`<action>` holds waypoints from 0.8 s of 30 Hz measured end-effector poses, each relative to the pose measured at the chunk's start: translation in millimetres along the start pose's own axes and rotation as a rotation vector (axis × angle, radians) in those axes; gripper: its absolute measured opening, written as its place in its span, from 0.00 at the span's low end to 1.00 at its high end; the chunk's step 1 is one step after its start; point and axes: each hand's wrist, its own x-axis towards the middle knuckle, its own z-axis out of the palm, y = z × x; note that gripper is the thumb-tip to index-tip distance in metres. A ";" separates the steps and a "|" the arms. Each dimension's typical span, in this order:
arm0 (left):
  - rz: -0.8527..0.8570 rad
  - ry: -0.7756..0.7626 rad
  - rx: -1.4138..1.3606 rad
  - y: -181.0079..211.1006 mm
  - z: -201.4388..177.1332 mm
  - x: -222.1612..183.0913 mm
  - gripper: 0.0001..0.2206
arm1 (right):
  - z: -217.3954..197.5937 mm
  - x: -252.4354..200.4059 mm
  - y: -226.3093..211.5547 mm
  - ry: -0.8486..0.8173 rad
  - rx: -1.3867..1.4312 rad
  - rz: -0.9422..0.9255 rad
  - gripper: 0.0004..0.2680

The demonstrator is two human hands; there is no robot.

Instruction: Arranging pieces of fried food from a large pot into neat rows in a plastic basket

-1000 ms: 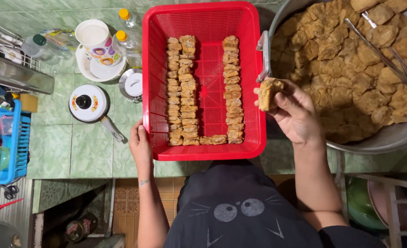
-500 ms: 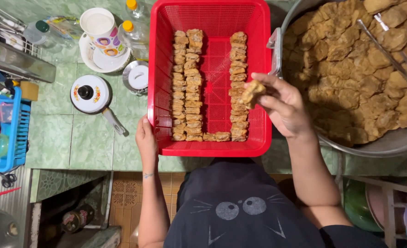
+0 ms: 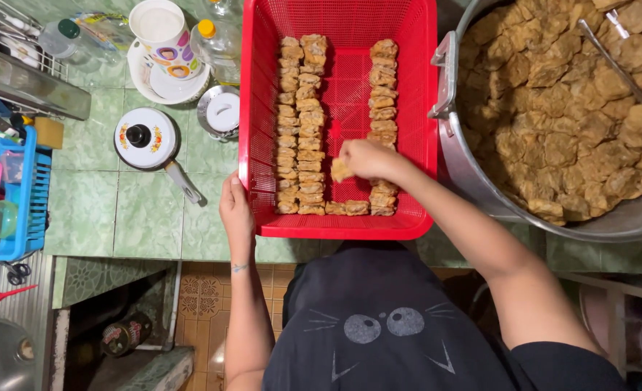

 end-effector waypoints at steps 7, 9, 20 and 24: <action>-0.014 0.008 0.019 -0.2 1.6 1.5 0.15 | 105.2 126.2 95.5 -0.207 -0.323 -0.040 0.13; -0.028 0.010 0.038 -0.7 0.7 1.5 0.15 | 102.4 123.1 84.3 -0.262 -0.232 -0.011 0.14; -0.068 0.007 0.043 4.7 1.6 -0.6 0.15 | 120.1 134.5 95.9 -0.249 -0.146 0.006 0.11; -0.066 0.017 0.028 2.8 2.3 -0.4 0.15 | 125.9 138.5 98.5 -0.250 -0.218 0.047 0.10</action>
